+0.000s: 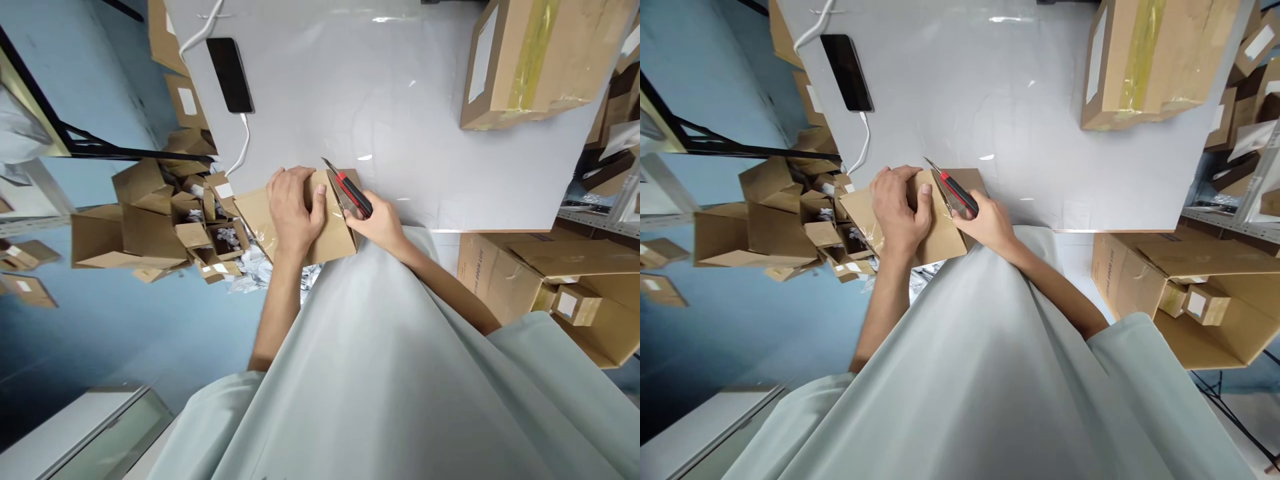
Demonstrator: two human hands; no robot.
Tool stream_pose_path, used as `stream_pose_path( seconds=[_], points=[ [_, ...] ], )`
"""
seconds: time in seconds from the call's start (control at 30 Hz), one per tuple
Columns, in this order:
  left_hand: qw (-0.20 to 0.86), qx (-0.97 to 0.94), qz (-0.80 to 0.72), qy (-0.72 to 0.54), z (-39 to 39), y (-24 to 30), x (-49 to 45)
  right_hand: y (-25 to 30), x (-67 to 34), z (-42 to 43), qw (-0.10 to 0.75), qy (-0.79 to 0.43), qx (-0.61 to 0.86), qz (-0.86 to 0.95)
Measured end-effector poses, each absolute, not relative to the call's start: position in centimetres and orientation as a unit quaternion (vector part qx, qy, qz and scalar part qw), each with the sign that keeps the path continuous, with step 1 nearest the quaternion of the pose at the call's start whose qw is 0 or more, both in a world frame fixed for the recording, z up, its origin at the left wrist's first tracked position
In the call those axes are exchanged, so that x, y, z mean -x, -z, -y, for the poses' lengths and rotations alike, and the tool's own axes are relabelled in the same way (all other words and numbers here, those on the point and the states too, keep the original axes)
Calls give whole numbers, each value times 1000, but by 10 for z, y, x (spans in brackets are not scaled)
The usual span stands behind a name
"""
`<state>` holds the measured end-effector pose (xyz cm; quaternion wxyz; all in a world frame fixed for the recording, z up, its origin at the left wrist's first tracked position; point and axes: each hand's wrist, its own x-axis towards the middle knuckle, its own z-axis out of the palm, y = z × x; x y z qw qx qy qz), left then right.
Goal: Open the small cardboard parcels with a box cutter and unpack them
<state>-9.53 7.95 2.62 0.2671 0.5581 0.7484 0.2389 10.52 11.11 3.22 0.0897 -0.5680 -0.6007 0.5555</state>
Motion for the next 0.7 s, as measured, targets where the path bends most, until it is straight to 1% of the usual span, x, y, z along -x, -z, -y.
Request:
stream_pose_path(
  seconds=[0.1,0.2,0.33,0.43,0.5,0.6,0.7],
  points=[
    [278,-553,-745,-248,-80,-25,94,-41,-97,-113,39,-507,591,627],
    [278,-556,-741,-254,-80,-24,95,-47,-91,-115,17,-474,595,649],
    [271,-561,-738,-259,-79,-25,95,-58,-99,-110,44,-509,564,649],
    [260,-567,-738,-257,-79,-27,94,-78,-116,-92,69,-538,555,631],
    [249,-571,-739,-255,-79,-27,93,-94,-126,-75,51,-564,551,613],
    [237,-576,-741,-252,-78,-27,92,-114,-131,-54,-4,-594,532,604],
    [235,-580,-737,-255,-78,-26,93,-121,-125,-46,-34,-568,530,628]
  ],
)
